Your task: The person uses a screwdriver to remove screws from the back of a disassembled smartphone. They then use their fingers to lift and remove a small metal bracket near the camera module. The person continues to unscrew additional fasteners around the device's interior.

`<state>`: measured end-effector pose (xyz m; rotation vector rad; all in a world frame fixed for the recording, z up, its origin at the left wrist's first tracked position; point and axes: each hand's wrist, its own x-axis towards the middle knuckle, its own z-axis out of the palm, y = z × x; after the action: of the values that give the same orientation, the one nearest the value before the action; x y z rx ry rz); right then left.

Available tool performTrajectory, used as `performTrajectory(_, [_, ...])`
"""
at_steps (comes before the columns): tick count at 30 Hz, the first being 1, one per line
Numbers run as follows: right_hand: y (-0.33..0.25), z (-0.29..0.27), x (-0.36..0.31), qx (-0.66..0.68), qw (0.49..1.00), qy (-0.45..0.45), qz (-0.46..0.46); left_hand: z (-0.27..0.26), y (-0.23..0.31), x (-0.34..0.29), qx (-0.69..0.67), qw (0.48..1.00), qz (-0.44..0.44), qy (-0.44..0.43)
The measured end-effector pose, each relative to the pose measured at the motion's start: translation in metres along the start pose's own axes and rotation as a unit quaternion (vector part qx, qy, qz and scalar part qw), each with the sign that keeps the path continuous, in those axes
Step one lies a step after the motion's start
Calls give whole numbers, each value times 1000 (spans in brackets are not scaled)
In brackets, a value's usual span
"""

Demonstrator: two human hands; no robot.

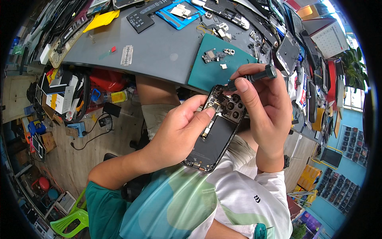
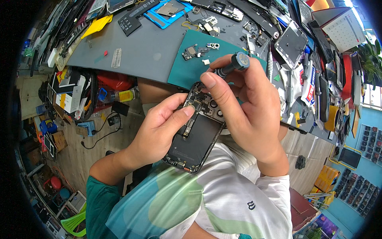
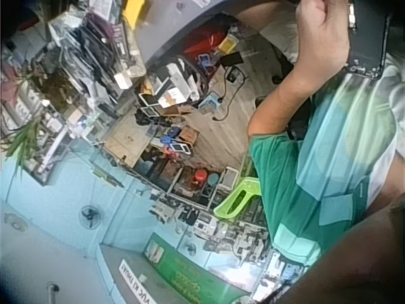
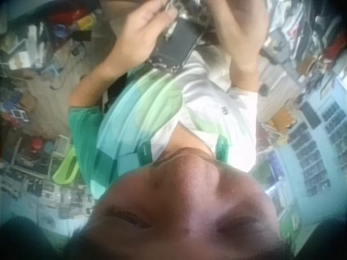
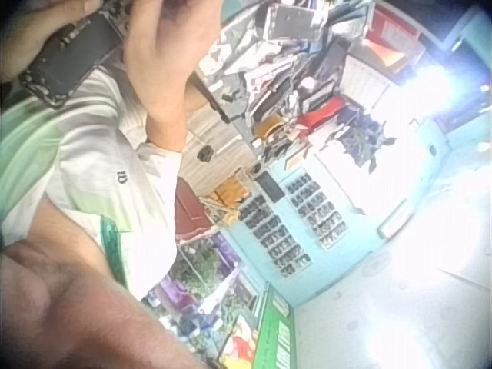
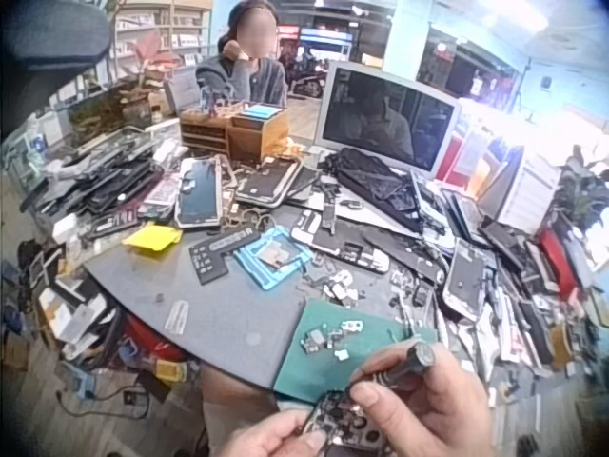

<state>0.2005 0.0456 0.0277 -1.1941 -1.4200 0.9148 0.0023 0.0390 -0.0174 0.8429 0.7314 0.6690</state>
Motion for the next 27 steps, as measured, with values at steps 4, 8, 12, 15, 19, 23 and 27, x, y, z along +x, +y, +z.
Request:
performTrajectory(4, [-3,0,1,-27,1000,-13,-10,-1,-1,0,1,1000,-1,0])
performTrajectory(8, [-12,-3,5,-95,994,-52,-34,0,-1,0,-23,1000,1,-3])
performTrajectory(12, [-20,-5,7,-157,983,-82,-47,-3,-2,1,-1,1000,-3,-10])
performTrajectory(15, [-22,-7,7,-181,978,-89,-53,-3,0,0,-6,1000,-6,-18])
performTrajectory(19, [-22,-6,7,-154,984,-78,-46,-4,0,1,-14,1000,2,-28])
performTrajectory(23, [-19,-6,4,-100,993,-62,-27,0,-3,2,-29,999,16,-14])
performTrajectory(27, [-19,-6,4,-76,995,-57,-16,0,0,0,-15,1000,5,-9])
